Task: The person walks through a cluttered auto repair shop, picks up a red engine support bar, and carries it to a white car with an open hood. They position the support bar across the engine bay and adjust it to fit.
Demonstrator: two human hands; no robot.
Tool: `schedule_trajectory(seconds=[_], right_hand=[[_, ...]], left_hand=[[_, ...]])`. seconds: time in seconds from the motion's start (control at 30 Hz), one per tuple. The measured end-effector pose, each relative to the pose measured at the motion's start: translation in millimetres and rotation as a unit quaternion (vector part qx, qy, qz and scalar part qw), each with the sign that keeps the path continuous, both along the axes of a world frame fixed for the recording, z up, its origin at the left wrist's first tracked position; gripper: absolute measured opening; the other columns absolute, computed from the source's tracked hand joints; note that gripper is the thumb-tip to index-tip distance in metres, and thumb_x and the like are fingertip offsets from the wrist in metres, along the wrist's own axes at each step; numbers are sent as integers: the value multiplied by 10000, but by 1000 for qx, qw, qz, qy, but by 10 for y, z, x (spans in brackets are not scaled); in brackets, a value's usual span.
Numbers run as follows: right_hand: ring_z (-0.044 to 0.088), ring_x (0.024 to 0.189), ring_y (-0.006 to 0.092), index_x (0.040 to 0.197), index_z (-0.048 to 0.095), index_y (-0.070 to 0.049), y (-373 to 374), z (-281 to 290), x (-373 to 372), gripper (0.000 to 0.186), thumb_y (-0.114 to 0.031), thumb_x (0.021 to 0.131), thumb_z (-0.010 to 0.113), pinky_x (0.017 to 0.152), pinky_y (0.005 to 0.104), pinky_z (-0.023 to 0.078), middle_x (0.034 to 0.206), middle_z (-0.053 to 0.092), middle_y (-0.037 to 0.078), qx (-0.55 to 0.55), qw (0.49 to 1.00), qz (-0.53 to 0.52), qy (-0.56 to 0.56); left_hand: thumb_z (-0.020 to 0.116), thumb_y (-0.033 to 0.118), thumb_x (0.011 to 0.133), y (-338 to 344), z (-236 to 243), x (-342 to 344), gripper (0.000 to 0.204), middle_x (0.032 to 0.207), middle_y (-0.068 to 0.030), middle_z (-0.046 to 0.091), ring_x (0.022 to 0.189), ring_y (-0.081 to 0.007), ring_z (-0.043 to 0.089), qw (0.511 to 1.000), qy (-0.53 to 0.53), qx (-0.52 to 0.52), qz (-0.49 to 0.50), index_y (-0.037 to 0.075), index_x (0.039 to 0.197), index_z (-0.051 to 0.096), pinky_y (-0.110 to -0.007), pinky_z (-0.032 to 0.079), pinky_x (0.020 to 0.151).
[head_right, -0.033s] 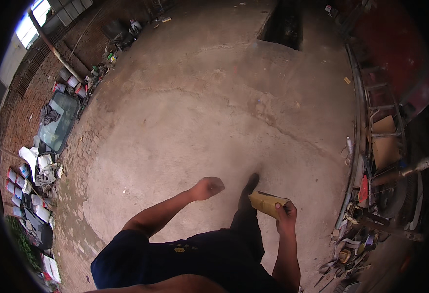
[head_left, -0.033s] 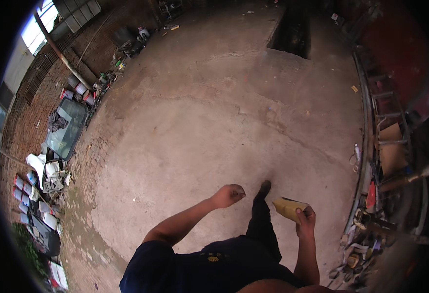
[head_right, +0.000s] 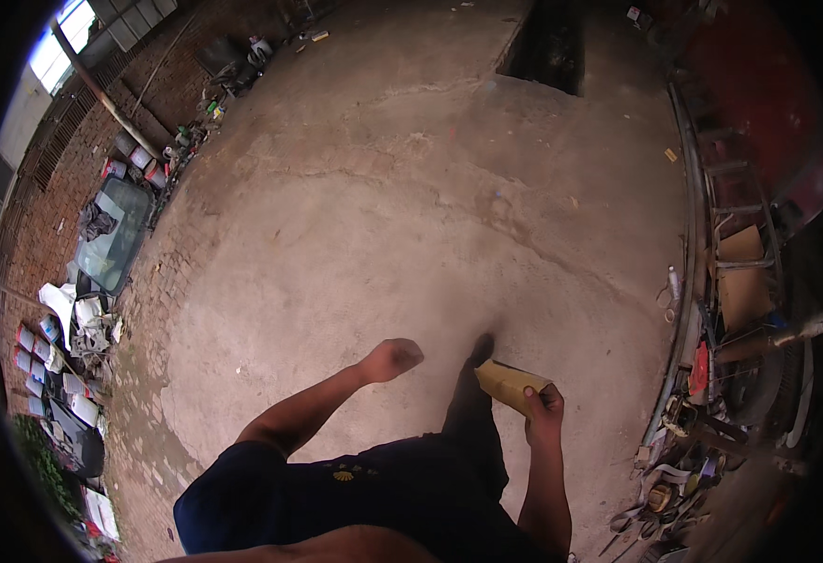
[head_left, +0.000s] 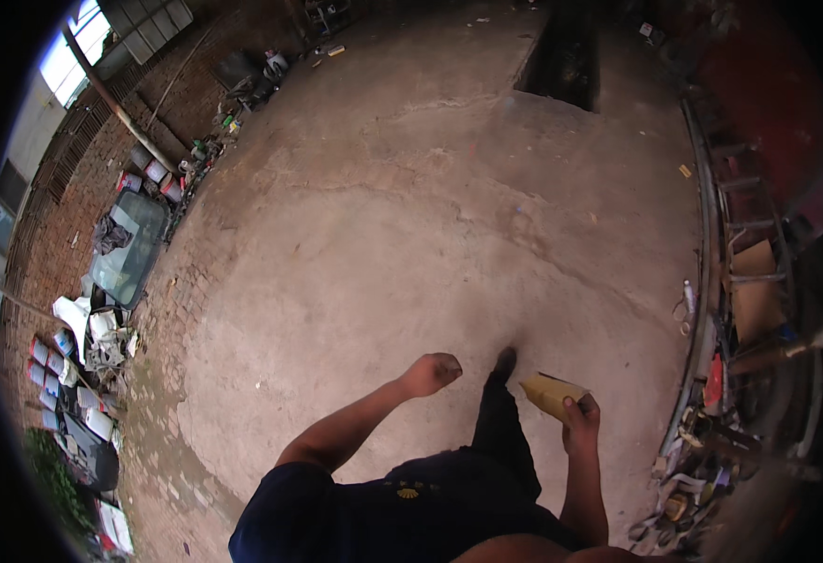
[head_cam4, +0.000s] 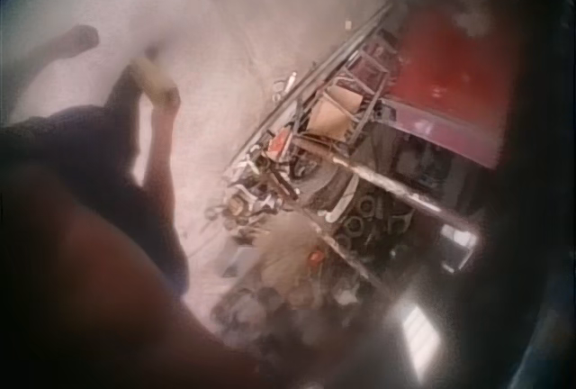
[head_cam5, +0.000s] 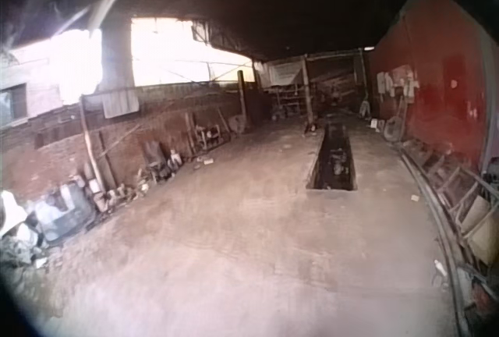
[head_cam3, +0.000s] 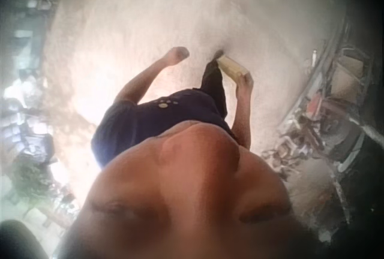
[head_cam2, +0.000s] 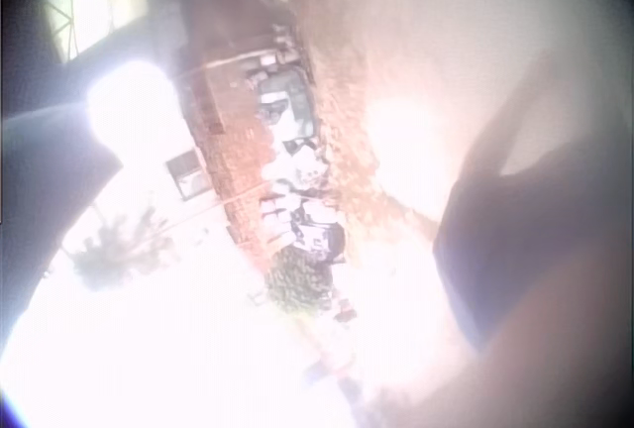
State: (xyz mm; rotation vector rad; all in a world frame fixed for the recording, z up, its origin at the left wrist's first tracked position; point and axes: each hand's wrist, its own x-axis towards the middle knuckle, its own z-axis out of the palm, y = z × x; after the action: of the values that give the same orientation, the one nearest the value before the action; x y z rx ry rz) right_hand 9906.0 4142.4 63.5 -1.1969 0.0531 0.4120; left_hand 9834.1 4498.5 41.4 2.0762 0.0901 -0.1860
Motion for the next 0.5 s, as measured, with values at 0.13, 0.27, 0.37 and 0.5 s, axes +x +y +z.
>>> schedule_trajectory(seconds=[0.13,0.27,0.37,0.5], right_hand=[[628,978,183,1140,626,45,670,-217,1175,294,-162,931,641,886,327,486,1034,681,98,-75,992,100,-10],[620,977,168,1139,642,48,1176,59,2624,302,-189,957,601,894,320,479,1036,682,86,-116,972,198,-53],[606,953,135,1182,635,30,1347,133,3738,314,-200,976,578,862,299,482,1042,681,60,-149,962,224,-39],[582,810,108,1116,645,13,1499,-236,5191,305,-251,990,562,735,286,484,912,658,33,-222,956,194,-12]], left_hand=[[595,406,904,797,-1150,-22,387,1044,-189,688,1008,-378,641,954,226,154,119,58,1037,697,-460,508,877],[588,557,864,1567,-1572,-611,540,970,-215,702,964,-394,652,865,450,217,-39,45,922,749,-468,506,859],[594,539,856,1816,-1324,-572,519,945,-197,717,925,-368,669,839,498,193,103,47,880,760,-464,509,837],[596,522,862,1958,-1285,411,518,967,-191,725,964,-347,678,730,584,56,351,33,900,762,-440,514,870]])
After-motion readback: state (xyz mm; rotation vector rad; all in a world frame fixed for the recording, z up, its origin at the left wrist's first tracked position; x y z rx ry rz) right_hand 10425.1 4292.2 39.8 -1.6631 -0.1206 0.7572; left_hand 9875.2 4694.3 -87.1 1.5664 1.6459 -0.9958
